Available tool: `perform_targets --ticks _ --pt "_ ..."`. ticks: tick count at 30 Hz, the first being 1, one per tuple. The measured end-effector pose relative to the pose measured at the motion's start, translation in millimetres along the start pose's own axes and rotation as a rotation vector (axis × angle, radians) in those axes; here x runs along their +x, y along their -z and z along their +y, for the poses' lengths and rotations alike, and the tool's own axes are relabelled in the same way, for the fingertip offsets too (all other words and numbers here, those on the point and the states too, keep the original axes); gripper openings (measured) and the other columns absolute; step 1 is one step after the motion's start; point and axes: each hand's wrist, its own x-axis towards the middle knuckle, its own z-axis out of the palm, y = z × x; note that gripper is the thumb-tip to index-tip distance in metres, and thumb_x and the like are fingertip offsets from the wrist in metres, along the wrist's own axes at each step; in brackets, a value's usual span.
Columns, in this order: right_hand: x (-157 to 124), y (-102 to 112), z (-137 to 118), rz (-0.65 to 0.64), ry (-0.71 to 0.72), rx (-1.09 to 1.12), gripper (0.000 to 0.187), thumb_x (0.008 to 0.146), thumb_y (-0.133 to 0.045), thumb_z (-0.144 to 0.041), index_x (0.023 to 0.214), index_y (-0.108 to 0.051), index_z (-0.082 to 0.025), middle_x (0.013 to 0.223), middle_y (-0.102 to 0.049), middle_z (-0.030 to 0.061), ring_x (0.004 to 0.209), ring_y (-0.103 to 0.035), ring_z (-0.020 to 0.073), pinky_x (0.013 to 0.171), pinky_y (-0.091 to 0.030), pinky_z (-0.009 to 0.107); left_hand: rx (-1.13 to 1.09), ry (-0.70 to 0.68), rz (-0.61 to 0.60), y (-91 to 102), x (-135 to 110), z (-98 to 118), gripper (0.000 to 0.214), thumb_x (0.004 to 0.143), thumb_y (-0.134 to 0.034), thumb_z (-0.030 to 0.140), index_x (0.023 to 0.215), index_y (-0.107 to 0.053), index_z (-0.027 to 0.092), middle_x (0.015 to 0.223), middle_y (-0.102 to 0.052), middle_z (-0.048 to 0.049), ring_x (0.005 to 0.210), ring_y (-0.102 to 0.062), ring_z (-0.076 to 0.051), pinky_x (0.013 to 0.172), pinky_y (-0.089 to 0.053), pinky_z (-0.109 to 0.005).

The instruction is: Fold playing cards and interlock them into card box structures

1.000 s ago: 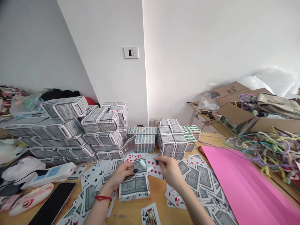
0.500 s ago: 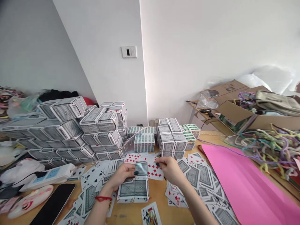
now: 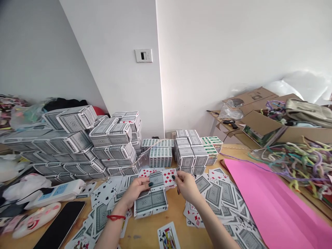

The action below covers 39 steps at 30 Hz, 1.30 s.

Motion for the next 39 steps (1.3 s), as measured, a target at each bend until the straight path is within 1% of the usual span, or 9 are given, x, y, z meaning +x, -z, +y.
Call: perform_targets --ticks 5,8,12,17,20,24,29,33,39 --pt "4 -5 11 -0.033 -0.071 0.008 0.019 0.072 -0.040 -0.026 0.054 -0.041 -0.021 0.046 -0.053 -0.0027 0.038 -0.040 0.0092 0.041 -0.031 0.020 0.042 -0.004 0.005 0.6 2 -5 0.033 0.069 -0.067 0.039 0.087 -0.070 0.012 0.078 -0.069 -0.0062 0.074 -0.059 -0.019 0.071 -0.042 -0.027" --pt "5 -7 14 -0.055 -0.118 0.007 0.021 0.071 -0.041 -0.026 0.051 -0.040 -0.021 0.042 -0.048 -0.0038 0.036 -0.034 0.0082 0.038 -0.025 0.020 0.038 -0.005 -0.019 -0.2 1 -4 0.032 0.069 -0.066 0.038 0.086 -0.070 0.011 0.076 -0.069 -0.0062 0.072 -0.059 -0.019 0.071 -0.042 -0.028" --pt "4 -11 13 -0.069 -0.077 -0.042 0.026 0.072 -0.042 -0.026 0.047 -0.040 -0.020 0.039 -0.040 -0.0046 0.037 -0.032 0.0075 0.040 -0.023 0.020 0.053 0.010 -0.010 -2.2 0 -2 0.029 0.069 -0.066 0.038 0.081 -0.071 0.012 0.070 -0.068 -0.0051 0.070 -0.058 -0.018 0.068 -0.042 -0.026" --pt "0 -15 10 -0.061 -0.072 -0.093 0.026 0.072 -0.040 -0.023 0.046 -0.035 -0.020 0.041 -0.043 -0.0033 0.038 -0.033 0.0080 0.040 -0.025 0.020 0.089 0.021 0.044 -1.9 2 -4 0.024 0.066 -0.069 0.035 0.070 -0.069 0.011 0.064 -0.065 -0.0026 0.061 -0.053 -0.013 0.059 -0.038 -0.022" --pt "0 -17 10 -0.054 -0.054 -0.089 0.025 0.071 -0.040 -0.023 0.047 -0.035 -0.021 0.040 -0.041 -0.0037 0.039 -0.034 0.0083 0.040 -0.025 0.021 0.097 0.019 0.055 -1.3 2 -5 0.023 0.065 -0.070 0.034 0.066 -0.068 0.011 0.063 -0.064 -0.0022 0.061 -0.054 -0.013 0.059 -0.038 -0.022" --pt "2 -23 14 -0.025 -0.044 0.020 0.025 0.073 -0.042 -0.031 0.051 -0.032 -0.021 0.041 -0.038 -0.0054 0.039 -0.032 0.0083 0.041 -0.024 0.022 0.047 0.021 0.021 -0.9 -1 -2 0.024 0.067 -0.067 0.034 0.074 -0.068 0.011 0.071 -0.067 -0.0044 0.070 -0.059 -0.017 0.066 -0.042 -0.024" --pt "7 -31 29 -0.030 -0.071 0.222 0.029 0.072 -0.046 -0.044 0.059 -0.032 -0.022 0.044 -0.032 -0.0089 0.039 -0.027 0.0072 0.041 -0.020 0.021 -0.078 0.106 0.038 2.7 -5 -1 0.028 0.071 -0.062 0.029 0.094 -0.066 0.014 0.084 -0.070 -0.0073 0.078 -0.064 -0.019 0.073 -0.046 -0.029" --pt "8 -33 38 -0.027 -0.040 0.247 0.033 0.073 -0.047 -0.048 0.058 -0.032 -0.022 0.045 -0.033 -0.0088 0.040 -0.028 0.0074 0.042 -0.020 0.021 -0.099 0.111 0.034 5.7 -6 -4 0.030 0.073 -0.059 0.024 0.101 -0.064 0.015 0.087 -0.070 -0.0080 0.083 -0.064 -0.020 0.075 -0.047 -0.030" --pt "5 -32 36 0.010 0.031 0.252 0.034 0.076 -0.045 -0.051 0.062 -0.035 -0.022 0.046 -0.035 -0.0081 0.041 -0.031 0.0086 0.043 -0.025 0.022 -0.125 0.103 0.227 3.9 -3 -3 0.024 0.070 -0.064 0.021 0.093 -0.062 0.016 0.082 -0.070 -0.0056 0.077 -0.066 -0.020 0.074 -0.050 -0.033"
